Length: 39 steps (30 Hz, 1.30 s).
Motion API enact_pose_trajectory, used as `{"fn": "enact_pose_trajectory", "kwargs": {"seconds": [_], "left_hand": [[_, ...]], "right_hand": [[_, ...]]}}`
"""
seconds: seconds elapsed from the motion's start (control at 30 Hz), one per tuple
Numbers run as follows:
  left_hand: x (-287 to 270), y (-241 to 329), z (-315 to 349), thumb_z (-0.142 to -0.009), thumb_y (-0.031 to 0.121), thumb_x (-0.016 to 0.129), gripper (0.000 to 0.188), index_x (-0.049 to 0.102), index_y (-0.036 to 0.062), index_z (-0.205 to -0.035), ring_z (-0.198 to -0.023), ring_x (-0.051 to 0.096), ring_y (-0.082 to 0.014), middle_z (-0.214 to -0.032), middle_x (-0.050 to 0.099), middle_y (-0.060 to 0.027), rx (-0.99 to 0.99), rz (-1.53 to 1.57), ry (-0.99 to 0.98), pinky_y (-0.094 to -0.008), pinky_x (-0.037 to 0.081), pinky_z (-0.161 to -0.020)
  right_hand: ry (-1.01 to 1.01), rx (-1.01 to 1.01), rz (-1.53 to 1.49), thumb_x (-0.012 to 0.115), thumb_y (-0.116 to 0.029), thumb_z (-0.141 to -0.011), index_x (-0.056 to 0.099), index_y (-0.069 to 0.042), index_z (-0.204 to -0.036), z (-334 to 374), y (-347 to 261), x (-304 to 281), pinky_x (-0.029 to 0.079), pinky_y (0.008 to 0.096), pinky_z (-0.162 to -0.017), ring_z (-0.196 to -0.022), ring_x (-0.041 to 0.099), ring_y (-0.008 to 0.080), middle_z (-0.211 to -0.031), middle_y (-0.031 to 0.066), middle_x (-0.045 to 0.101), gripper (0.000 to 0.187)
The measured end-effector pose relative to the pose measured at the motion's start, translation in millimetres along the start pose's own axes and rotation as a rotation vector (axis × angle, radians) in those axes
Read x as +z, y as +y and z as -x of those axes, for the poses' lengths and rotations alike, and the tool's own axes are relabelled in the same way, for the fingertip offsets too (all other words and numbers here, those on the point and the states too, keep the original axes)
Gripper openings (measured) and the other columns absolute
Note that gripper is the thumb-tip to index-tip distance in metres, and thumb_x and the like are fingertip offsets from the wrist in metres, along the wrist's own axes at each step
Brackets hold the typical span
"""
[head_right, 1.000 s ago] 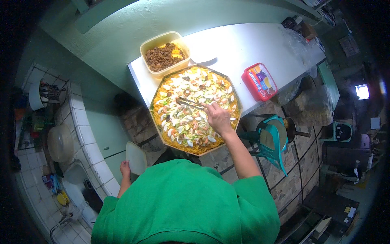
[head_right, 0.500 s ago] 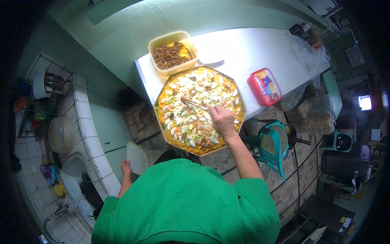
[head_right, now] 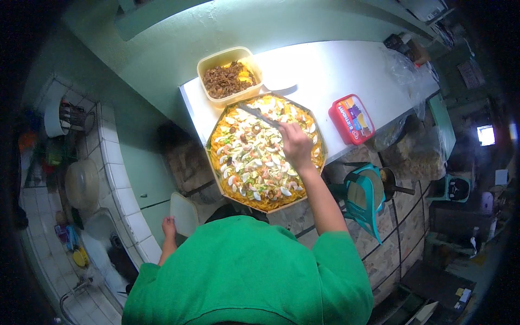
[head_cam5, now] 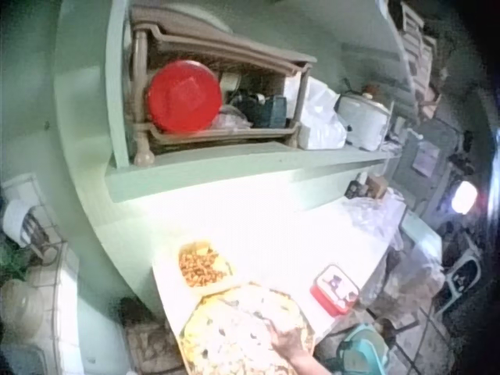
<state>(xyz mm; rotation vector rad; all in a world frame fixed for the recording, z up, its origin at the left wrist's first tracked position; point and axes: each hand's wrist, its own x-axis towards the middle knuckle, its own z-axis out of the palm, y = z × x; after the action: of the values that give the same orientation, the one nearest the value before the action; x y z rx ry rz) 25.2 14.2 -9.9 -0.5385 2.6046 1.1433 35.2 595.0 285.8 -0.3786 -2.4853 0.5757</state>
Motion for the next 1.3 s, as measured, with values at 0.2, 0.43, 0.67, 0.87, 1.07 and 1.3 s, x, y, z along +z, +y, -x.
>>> {"fn": "enact_pose_trajectory", "kwargs": {"seconds": [0.2,0.43,0.67,0.87,1.07,1.3], "left_hand": [[-12,26,6,-0.091,0.019,0.064,0.021,0.060,-0.0012,-0.095,-0.079,0.062,-0.0198,-0.086,0.067,-0.0122,-0.001,-0.092,-0.067,-0.0330,0.049,-0.075],[-16,17,-2,-0.091,0.019,0.063,0.020,0.061,-0.0016,-0.094,-0.079,0.063,-0.0199,-0.087,0.067,-0.0134,0.046,0.109,-0.017,-0.0336,0.049,-0.075],[-28,-6,-6,-0.090,0.018,0.064,0.019,0.064,0.0002,-0.097,-0.078,0.064,-0.0235,-0.086,0.068,-0.0140,-0.080,-0.071,0.002,-0.0358,0.050,-0.074],[-27,16,-26,-0.091,0.019,0.062,0.020,0.064,0.0000,-0.097,-0.079,0.064,-0.0243,-0.087,0.068,-0.0148,-0.066,-0.227,-0.056,-0.0364,0.050,-0.074],[-22,46,-39,-0.093,0.019,0.060,0.021,0.063,-0.0012,-0.098,-0.081,0.064,-0.0231,-0.089,0.068,-0.0141,-0.023,-0.019,-0.030,-0.0345,0.049,-0.077],[-17,48,-39,-0.093,0.017,0.062,0.018,0.061,0.0008,-0.101,-0.084,0.063,-0.0181,-0.089,0.068,-0.0096,-0.036,0.090,-0.030,-0.0310,0.048,-0.079]], "right_hand": [[-0.023,-0.111,0.173,0.056,-0.026,-0.093,0.062,-0.006,-0.090,-116,-8,119,0.053,0.0391,-0.058,-0.069,0.066,0.0275,-0.080,0.0129,0.064,0.021],[-0.404,-0.042,0.380,0.049,-0.015,-0.087,0.060,-0.009,-0.099,-176,-29,233,0.055,0.0471,-0.068,-0.084,0.069,0.0318,-0.102,0.0140,0.062,0.017],[-0.264,0.118,0.443,0.058,-0.011,-0.081,0.069,-0.004,-0.088,-187,-1,146,0.054,0.0453,-0.069,-0.081,0.068,0.0333,-0.096,0.0192,0.067,0.015],[-0.487,-0.017,0.375,0.055,-0.021,-0.089,0.064,-0.008,-0.099,-181,-18,143,0.050,0.0501,-0.079,-0.092,0.065,0.0327,-0.101,0.0150,0.064,0.018],[-0.239,0.081,0.355,0.057,-0.017,-0.086,0.064,-0.007,-0.090,-193,-1,145,0.052,0.0483,-0.073,-0.088,0.065,0.0329,-0.093,0.0161,0.064,0.013],[-0.289,0.007,0.360,0.052,-0.015,-0.088,0.061,-0.003,-0.094,-192,-25,191,0.053,0.0476,-0.069,-0.079,0.067,0.0358,-0.099,0.0175,0.062,0.016]]}}
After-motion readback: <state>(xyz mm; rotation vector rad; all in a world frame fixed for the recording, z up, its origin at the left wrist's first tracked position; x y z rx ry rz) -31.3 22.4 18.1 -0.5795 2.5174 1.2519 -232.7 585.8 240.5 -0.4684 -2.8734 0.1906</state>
